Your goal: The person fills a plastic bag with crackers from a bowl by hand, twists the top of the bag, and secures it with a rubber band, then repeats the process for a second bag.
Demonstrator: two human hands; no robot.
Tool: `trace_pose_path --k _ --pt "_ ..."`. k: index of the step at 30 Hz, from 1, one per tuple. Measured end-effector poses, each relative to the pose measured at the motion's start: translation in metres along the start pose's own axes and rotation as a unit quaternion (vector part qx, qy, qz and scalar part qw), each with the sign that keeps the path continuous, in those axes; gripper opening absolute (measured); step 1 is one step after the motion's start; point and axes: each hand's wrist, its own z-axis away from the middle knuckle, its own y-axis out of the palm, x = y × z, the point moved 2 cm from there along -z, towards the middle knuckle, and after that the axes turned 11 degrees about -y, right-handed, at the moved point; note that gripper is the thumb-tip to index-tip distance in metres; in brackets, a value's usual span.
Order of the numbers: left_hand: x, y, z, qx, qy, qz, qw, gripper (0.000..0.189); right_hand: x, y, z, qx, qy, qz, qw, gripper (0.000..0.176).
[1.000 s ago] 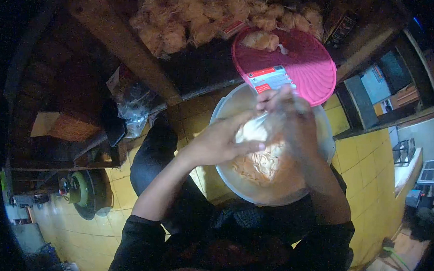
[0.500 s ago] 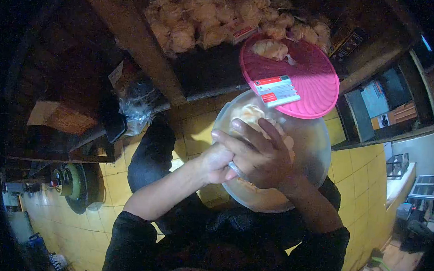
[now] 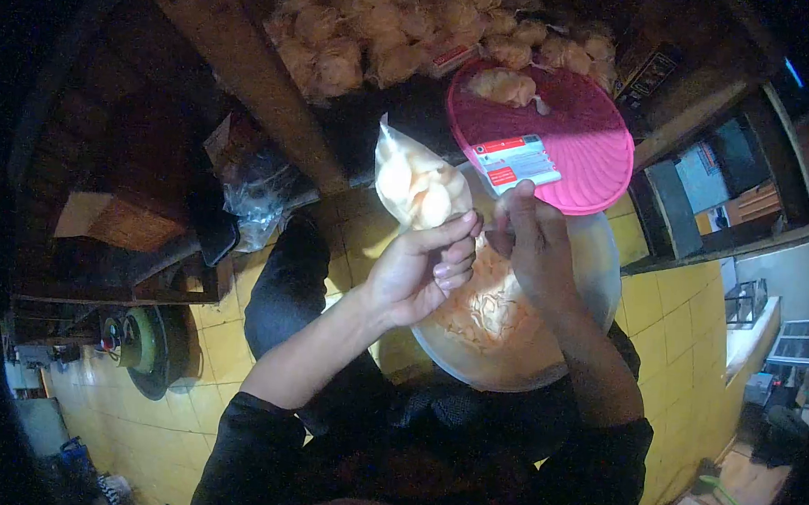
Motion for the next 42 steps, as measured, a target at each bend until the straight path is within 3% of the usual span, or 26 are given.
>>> trace_pose_path --k 2,6,8,11,12,15,16,17,18,19,20,21,22,23,25,26,28,32,34,35,36,37,38,40,41,42 --pt "0.000 0.003 0.001 0.016 0.005 0.003 1.000 0.017 0.002 -0.003 0.004 0.030 0.145 -0.210 0.966 0.038" --pt "0.000 0.000 0.005 0.022 0.018 0.018 0.999 0.016 0.012 0.006 0.005 0.072 0.078 -0.275 0.955 0.030" --pt "-0.002 0.001 0.008 -0.011 0.025 -0.001 1.000 0.016 0.018 0.014 0.006 0.005 0.084 -0.204 0.975 0.024" --pt "-0.003 0.002 0.008 -0.039 0.061 -0.050 0.996 0.016 0.017 -0.004 0.000 0.048 0.083 -0.120 0.988 0.023" --pt "-0.004 0.004 0.007 -0.043 0.079 -0.060 0.994 0.018 0.019 -0.003 0.000 0.043 0.082 -0.121 0.988 0.023" --pt "-0.005 0.012 0.005 -0.080 0.118 -0.101 0.985 0.025 0.030 -0.005 -0.005 -0.005 0.072 0.058 0.996 0.016" --pt "-0.009 0.006 0.005 -0.080 0.115 -0.104 0.985 0.025 0.043 -0.007 -0.012 0.042 -0.173 0.248 0.952 0.014" --pt "-0.013 -0.005 0.006 -0.062 0.063 -0.162 0.983 0.025 0.052 -0.004 -0.012 0.086 -0.399 0.415 0.813 0.013" --pt "-0.015 -0.008 0.007 -0.043 0.010 -0.218 0.975 0.026 0.049 -0.004 -0.009 0.084 -0.397 0.416 0.814 0.013" --pt "-0.014 -0.010 0.007 -0.137 -0.040 -0.332 0.933 0.027 0.043 -0.001 -0.006 0.146 -0.409 0.387 0.813 0.014" --pt "-0.015 -0.012 0.007 -0.136 -0.042 -0.334 0.932 0.027 0.039 0.001 -0.003 0.207 -0.419 0.357 0.809 0.016" --pt "-0.018 -0.015 0.008 -0.161 -0.005 -0.507 0.847 0.025 0.035 0.001 -0.003 0.260 -0.384 0.384 0.798 0.017" --pt "-0.020 -0.015 0.009 -0.178 0.031 -0.660 0.729 0.023 0.033 0.001 -0.002 0.256 -0.381 0.384 0.801 0.017" --pt "-0.017 -0.016 0.008 -0.177 0.024 -0.663 0.727 0.023 0.031 0.001 0.000 0.234 -0.371 0.408 0.800 0.017" --pt "-0.014 -0.004 0.011 -0.206 0.189 -0.758 0.590 0.020 0.028 0.005 0.007 0.207 -0.352 0.431 0.805 0.018" --pt "-0.015 0.000 0.012 -0.201 0.186 -0.761 0.588 0.020 0.028 0.006 0.007 0.191 -0.348 0.439 0.806 0.018" --pt "-0.018 0.006 0.016 -0.209 0.209 -0.829 0.474 0.014 0.030 0.009 0.008 0.174 -0.341 0.449 0.808 0.017" --pt "-0.024 0.007 0.013 -0.189 0.270 -0.847 0.418 0.008 0.030 0.011 0.006 0.144 -0.276 0.436 0.844 0.014" --pt "-0.027 0.015 0.014 -0.169 0.359 -0.833 0.385 0.008 0.028 0.010 0.004 0.130 -0.245 0.426 0.861 0.013" --pt "-0.027 0.015 0.014 -0.170 0.361 -0.833 0.384 0.008 0.025 0.008 0.002 0.112 -0.206 0.371 0.899 0.012" --pt "-0.027 0.014 0.014 -0.173 0.366 -0.803 0.438 0.007 0.024 0.006 0.001 0.092 -0.164 0.313 0.931 0.011" --pt "-0.027 0.014 0.014 -0.174 0.369 -0.770 0.491 0.006 0.026 0.006 0.000 0.092 -0.165 0.313 0.931 0.011" --pt "-0.028 0.015 0.015 -0.174 0.370 -0.769 0.490 0.006 0.029 0.005 -0.001 0.087 -0.158 0.276 0.944 0.011" --pt "-0.033 0.014 0.017 -0.156 0.281 -0.713 0.623 0.005 0.032 0.004 -0.003 0.081 -0.152 0.238 0.956 0.012" --pt "-0.033 0.010 0.016 -0.155 0.281 -0.713 0.623 0.005 0.034 0.004 -0.003 0.081 -0.161 0.221 0.959 0.012" --pt "-0.034 0.005 0.014 -0.123 0.275 -0.687 0.662 0.006 0.035 0.004 -0.002 0.080 -0.171 0.203 0.961 0.012"
